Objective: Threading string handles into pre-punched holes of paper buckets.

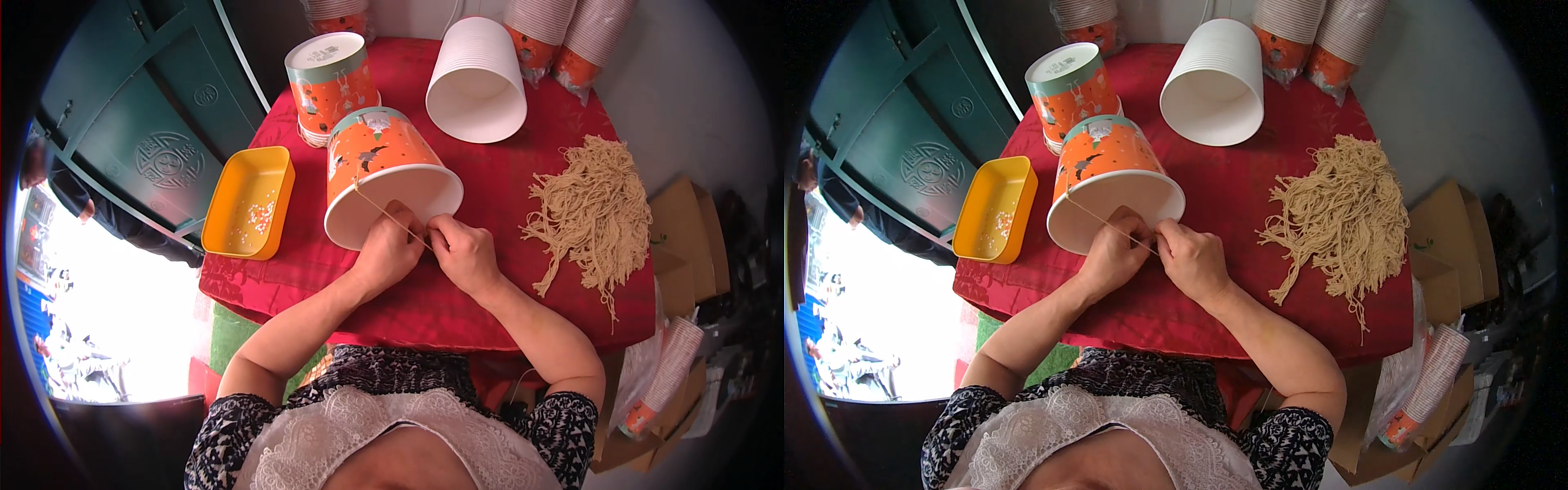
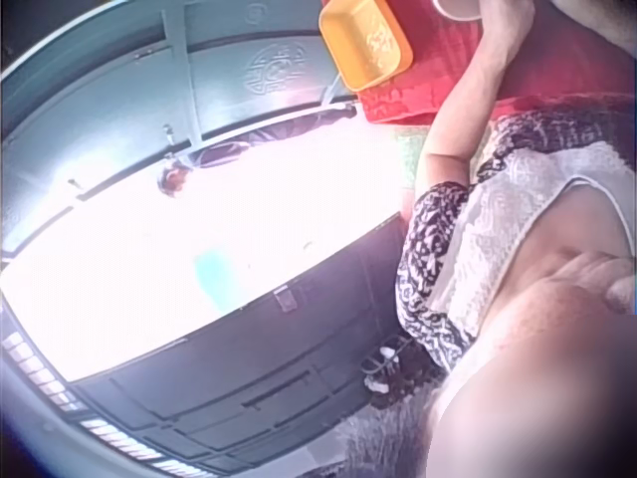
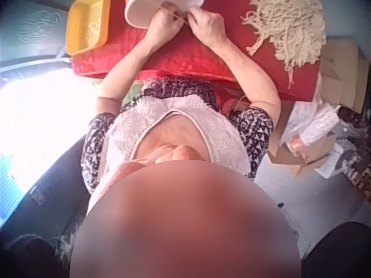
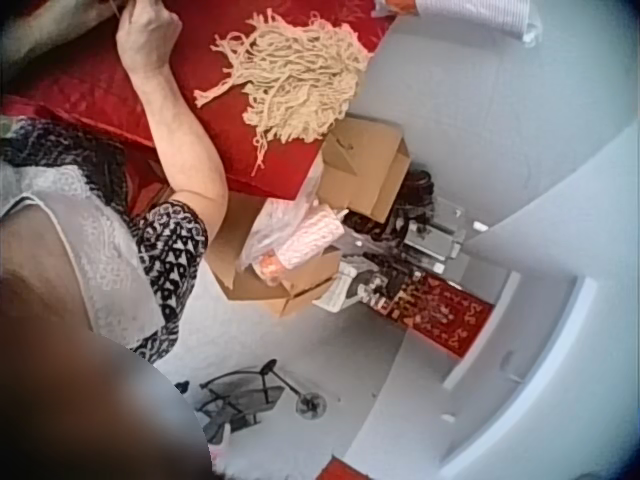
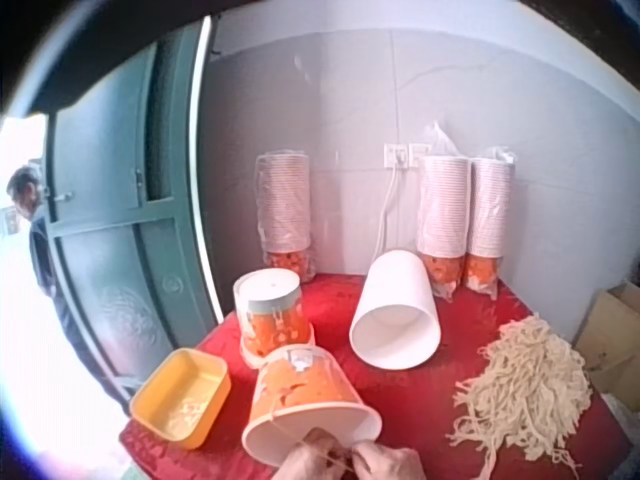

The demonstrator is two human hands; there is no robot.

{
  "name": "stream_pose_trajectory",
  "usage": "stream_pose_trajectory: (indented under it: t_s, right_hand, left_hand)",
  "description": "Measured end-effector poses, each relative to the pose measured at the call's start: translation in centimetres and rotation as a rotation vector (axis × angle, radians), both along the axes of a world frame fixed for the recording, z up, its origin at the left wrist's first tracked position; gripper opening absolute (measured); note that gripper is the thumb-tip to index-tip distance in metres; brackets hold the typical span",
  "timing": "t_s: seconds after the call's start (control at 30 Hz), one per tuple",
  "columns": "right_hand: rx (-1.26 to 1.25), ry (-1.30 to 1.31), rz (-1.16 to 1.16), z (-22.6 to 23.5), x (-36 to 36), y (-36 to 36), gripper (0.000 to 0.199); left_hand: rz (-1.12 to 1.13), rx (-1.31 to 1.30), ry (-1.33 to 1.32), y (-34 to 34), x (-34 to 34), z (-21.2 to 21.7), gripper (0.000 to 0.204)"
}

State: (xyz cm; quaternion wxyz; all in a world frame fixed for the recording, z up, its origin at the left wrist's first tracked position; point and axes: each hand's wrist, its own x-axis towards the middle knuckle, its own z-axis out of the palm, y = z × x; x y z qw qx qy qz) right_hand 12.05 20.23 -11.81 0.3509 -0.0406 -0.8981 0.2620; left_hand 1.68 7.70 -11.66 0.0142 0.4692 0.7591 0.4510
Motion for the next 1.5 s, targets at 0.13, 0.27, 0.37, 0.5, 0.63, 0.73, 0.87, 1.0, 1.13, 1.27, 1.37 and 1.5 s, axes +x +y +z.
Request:
stream_pose_trajectory:
  t_s: [0.13, 0.27, 0.37, 0.5, 0.63, 0.73, 0.87, 1.0, 1.13, 1.27, 1.37, 1.5]
  right_hand:
    - [0.095, 0.006, 0.017, -0.3, 0.0, 0.1, 0.011]
    - [0.168, -0.013, 0.015, -0.4, 0.2, 0.1, 0.011]
    - [0.203, -0.025, 0.031, -0.1, 0.3, 0.1, 0.011]
    - [0.251, -0.006, 0.041, -0.1, 0.2, 0.1, 0.007]
    - [0.101, 0.018, 0.079, -0.3, -0.1, 0.3, 0.003]
    - [-0.127, -0.025, 0.122, -0.6, -0.2, 0.6, 0.003]
    - [-0.222, -0.164, 0.107, -0.4, -0.2, 1.0, 0.006]
    - [-0.310, -0.224, 0.108, -0.1, -0.2, 1.2, 0.007]
    - [-0.344, -0.253, 0.085, 0.3, -0.4, 1.2, 0.009]
    - [-0.365, -0.270, 0.061, 0.3, -0.4, 1.0, 0.009]
    - [-0.367, -0.269, 0.045, 0.1, -0.4, 0.9, 0.009]
    - [-0.342, -0.256, 0.025, 0.2, -0.4, 0.7, 0.009]
  left_hand:
    - [0.001, 0.025, -0.050, 0.1, 0.0, 0.0, 0.005]
    - [-0.007, 0.055, -0.095, 0.1, -0.2, -0.2, 0.005]
    - [-0.001, 0.056, -0.121, 0.1, -0.4, -0.4, 0.005]
    - [-0.001, 0.050, -0.122, 0.1, -0.3, -0.1, 0.005]
    - [0.012, 0.019, -0.126, 0.1, -0.2, 0.0, 0.006]
    - [0.022, 0.015, -0.099, 0.1, -0.2, -0.1, 0.007]
    - [0.040, 0.004, -0.030, 0.0, -0.2, 0.1, 0.008]
    - [0.033, 0.006, -0.035, -0.1, 0.0, 0.2, 0.009]
    - [0.007, 0.021, -0.066, -0.4, -0.1, -0.2, 0.007]
    - [-0.008, 0.007, -0.042, -0.4, 0.0, -0.1, 0.006]
    - [-0.017, -0.050, -0.138, -0.3, 0.2, 0.7, 0.006]
    - [-0.012, -0.032, -0.120, -0.3, 0.0, 0.1, 0.007]
